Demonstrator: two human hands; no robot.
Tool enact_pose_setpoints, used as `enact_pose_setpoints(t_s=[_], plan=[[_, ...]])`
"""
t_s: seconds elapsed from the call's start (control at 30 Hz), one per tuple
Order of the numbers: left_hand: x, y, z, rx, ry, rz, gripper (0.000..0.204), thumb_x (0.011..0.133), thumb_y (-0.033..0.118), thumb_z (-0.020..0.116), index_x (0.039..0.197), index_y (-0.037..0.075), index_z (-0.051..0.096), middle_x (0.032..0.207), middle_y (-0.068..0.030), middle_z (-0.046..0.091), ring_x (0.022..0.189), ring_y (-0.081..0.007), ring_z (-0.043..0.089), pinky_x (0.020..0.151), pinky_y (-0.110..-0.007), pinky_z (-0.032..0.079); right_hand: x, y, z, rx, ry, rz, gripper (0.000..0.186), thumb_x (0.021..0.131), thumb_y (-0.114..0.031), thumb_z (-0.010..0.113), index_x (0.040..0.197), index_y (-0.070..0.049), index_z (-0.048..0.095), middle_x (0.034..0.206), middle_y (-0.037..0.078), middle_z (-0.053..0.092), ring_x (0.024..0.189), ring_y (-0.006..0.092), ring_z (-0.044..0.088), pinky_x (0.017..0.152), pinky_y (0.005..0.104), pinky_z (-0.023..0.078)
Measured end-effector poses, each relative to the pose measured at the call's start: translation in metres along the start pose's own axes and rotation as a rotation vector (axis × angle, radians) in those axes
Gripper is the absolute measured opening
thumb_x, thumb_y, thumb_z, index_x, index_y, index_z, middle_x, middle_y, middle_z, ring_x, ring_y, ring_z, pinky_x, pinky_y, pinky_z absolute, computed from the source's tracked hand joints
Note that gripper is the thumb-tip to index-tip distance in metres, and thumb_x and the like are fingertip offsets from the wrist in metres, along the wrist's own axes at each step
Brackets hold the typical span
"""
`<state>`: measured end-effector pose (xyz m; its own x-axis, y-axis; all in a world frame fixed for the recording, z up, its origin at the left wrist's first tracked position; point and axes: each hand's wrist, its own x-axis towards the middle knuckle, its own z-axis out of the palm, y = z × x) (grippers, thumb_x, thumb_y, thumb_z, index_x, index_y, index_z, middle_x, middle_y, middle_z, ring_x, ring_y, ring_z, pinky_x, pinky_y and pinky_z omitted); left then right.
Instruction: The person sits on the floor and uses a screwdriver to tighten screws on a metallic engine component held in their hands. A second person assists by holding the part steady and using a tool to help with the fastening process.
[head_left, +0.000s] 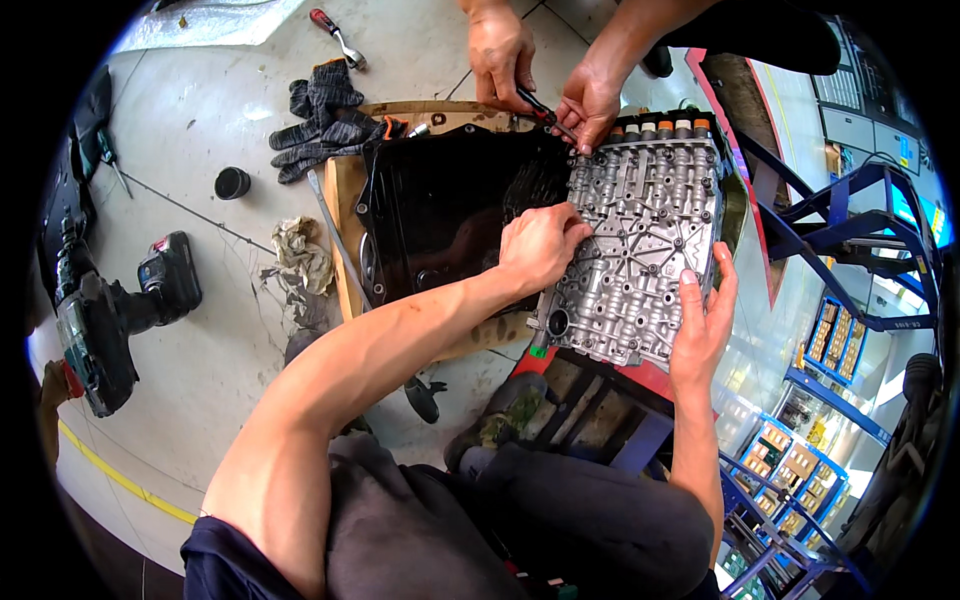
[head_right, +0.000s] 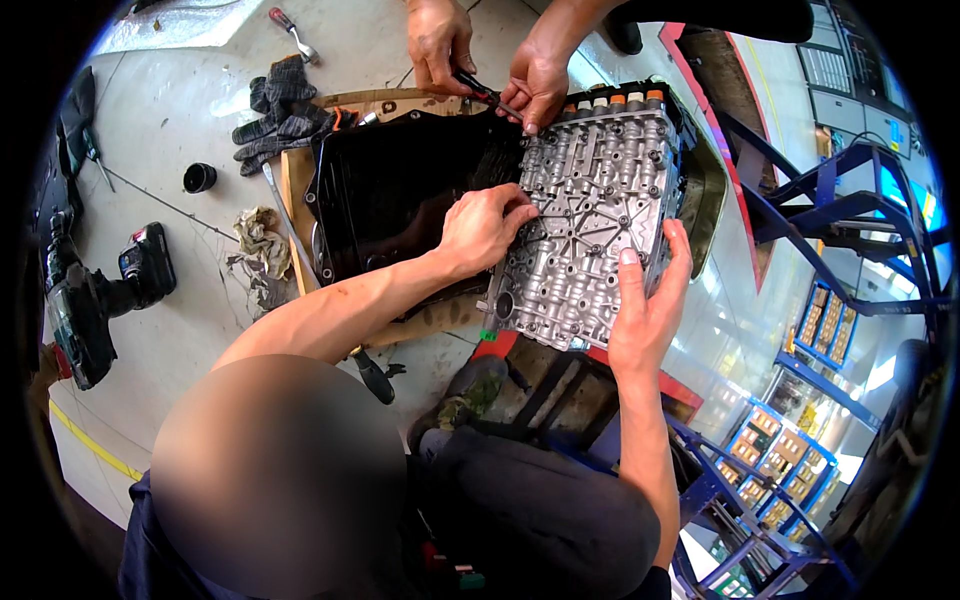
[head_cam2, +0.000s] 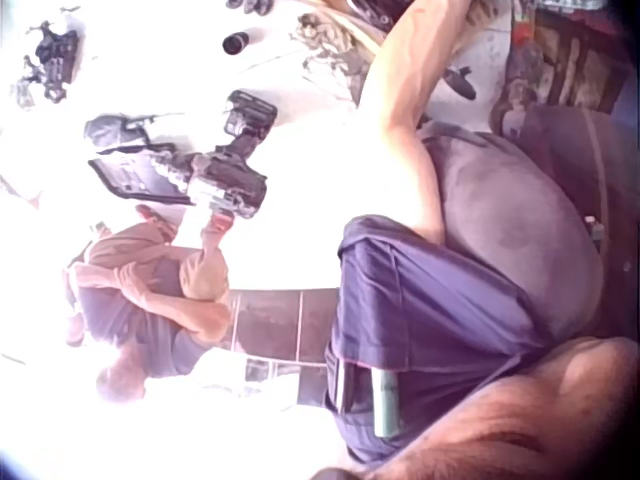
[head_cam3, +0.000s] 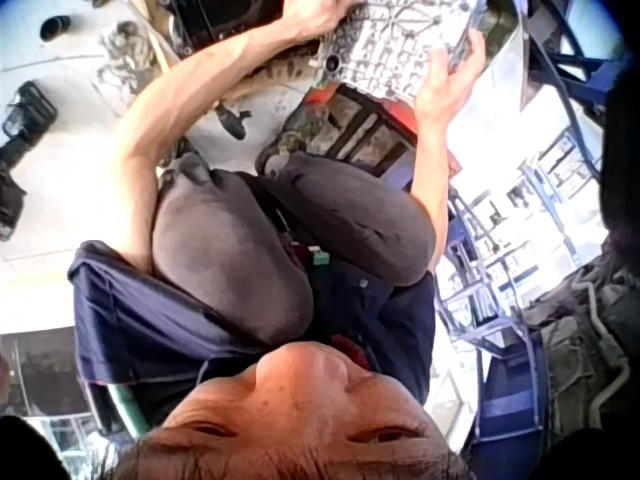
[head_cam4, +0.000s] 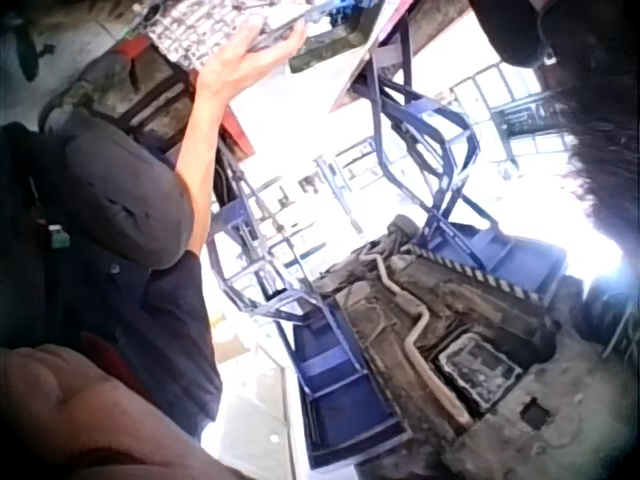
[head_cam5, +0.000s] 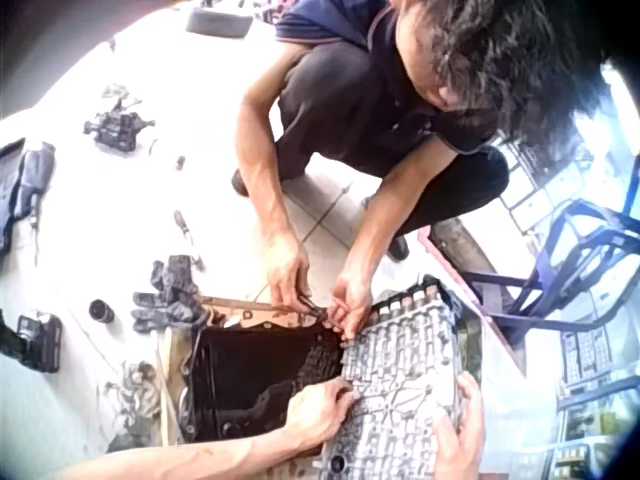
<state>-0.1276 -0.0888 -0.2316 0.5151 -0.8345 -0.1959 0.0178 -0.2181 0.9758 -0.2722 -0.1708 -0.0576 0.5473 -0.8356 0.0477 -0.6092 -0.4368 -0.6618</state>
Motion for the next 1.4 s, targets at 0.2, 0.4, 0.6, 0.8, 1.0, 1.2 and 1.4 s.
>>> enact_pose_setpoints(t_s=[0.2, 0.4, 0.6, 0.8, 1.0, 1.2, 1.4], plan=[[-0.002, 0.018, -0.008, -0.055, -0.132, -0.208, 0.022, 0.091, 0.014, 0.072, 0.113, 0.013, 0.074, 0.115, -0.0093, 0.071, 0.11, -0.0331, 0.069, 0.095, -0.044, 0.054, 0.0, 0.004, -0.001, 0.007, -0.001, 0.011, 0.056, 0.106, -0.023, 0.063, 0.151, 0.003, 0.046, 0.16, 0.021, 0.044, 0.15, 0.031, 0.04, 0.125, 0.044, 0.027], [-0.004, 0.004, 0.0, -0.035, -0.008, 0.015, 0.025, 0.091, 0.015, 0.074, 0.115, 0.008, 0.075, 0.114, -0.0116, 0.072, 0.092, -0.0271, 0.071, 0.085, -0.039, 0.056, 0.0, 0.007, -0.003, 0.025, 0.001, 0.034, 0.056, 0.105, -0.024, 0.064, 0.152, 0.002, 0.047, 0.16, 0.019, 0.045, 0.149, 0.0298, 0.042, 0.124, 0.0437, 0.027], [-0.002, 0.002, 0.0, 0.03, -0.016, 0.064, 0.021, 0.095, 0.02, 0.071, 0.111, 0.008, 0.075, 0.104, -0.0108, 0.074, 0.088, -0.0277, 0.072, 0.084, -0.041, 0.056, 0.001, 0.006, -0.003, 0.003, -0.003, 0.033, 0.057, 0.106, -0.026, 0.065, 0.152, 0.001, 0.047, 0.161, 0.018, 0.045, 0.149, 0.0296, 0.042, 0.123, 0.0446, 0.028], [-0.001, 0.01, -0.001, -0.016, -0.038, -0.037, 0.02, 0.093, 0.02, 0.072, 0.109, 0.007, 0.074, 0.1, -0.0105, 0.074, 0.09, -0.0283, 0.072, 0.085, -0.041, 0.056, 0.0, 0.008, -0.004, -0.005, 0.003, 0.026, 0.056, 0.106, -0.025, 0.065, 0.152, 0.0, 0.047, 0.16, 0.018, 0.046, 0.148, 0.0288, 0.042, 0.123, 0.0441, 0.028], [-0.003, 0.004, 0.002, -0.038, 0.019, 0.016, 0.022, 0.09, 0.017, 0.076, 0.109, 0.006, 0.074, 0.103, -0.0118, 0.072, 0.09, -0.0283, 0.07, 0.084, -0.041, 0.056, 0.0, 0.008, -0.004, -0.022, 0.007, 0.026, 0.055, 0.106, -0.023, 0.064, 0.152, 0.001, 0.047, 0.159, 0.018, 0.047, 0.148, 0.0286, 0.043, 0.123, 0.0432, 0.029], [-0.002, -0.001, 0.0, 0.005, 0.012, 0.074, 0.02, 0.093, 0.021, 0.074, 0.108, 0.007, 0.075, 0.105, -0.0119, 0.073, 0.088, -0.0272, 0.071, 0.083, -0.041, 0.056, -0.001, 0.006, -0.003, -0.037, 0.005, 0.031, 0.055, 0.106, -0.023, 0.064, 0.152, 0.0, 0.048, 0.159, 0.018, 0.047, 0.148, 0.0285, 0.043, 0.123, 0.0429, 0.029], [-0.002, -0.004, 0.001, 0.032, -0.019, 0.074, 0.021, 0.092, 0.018, 0.075, 0.11, 0.008, 0.075, 0.109, -0.0114, 0.072, 0.09, -0.0268, 0.071, 0.085, -0.041, 0.056, 0.0, 0.004, -0.003, -0.047, 0.005, 0.035, 0.055, 0.106, -0.024, 0.064, 0.152, 0.0, 0.048, 0.159, 0.017, 0.047, 0.147, 0.0284, 0.043, 0.123, 0.0423, 0.03]])
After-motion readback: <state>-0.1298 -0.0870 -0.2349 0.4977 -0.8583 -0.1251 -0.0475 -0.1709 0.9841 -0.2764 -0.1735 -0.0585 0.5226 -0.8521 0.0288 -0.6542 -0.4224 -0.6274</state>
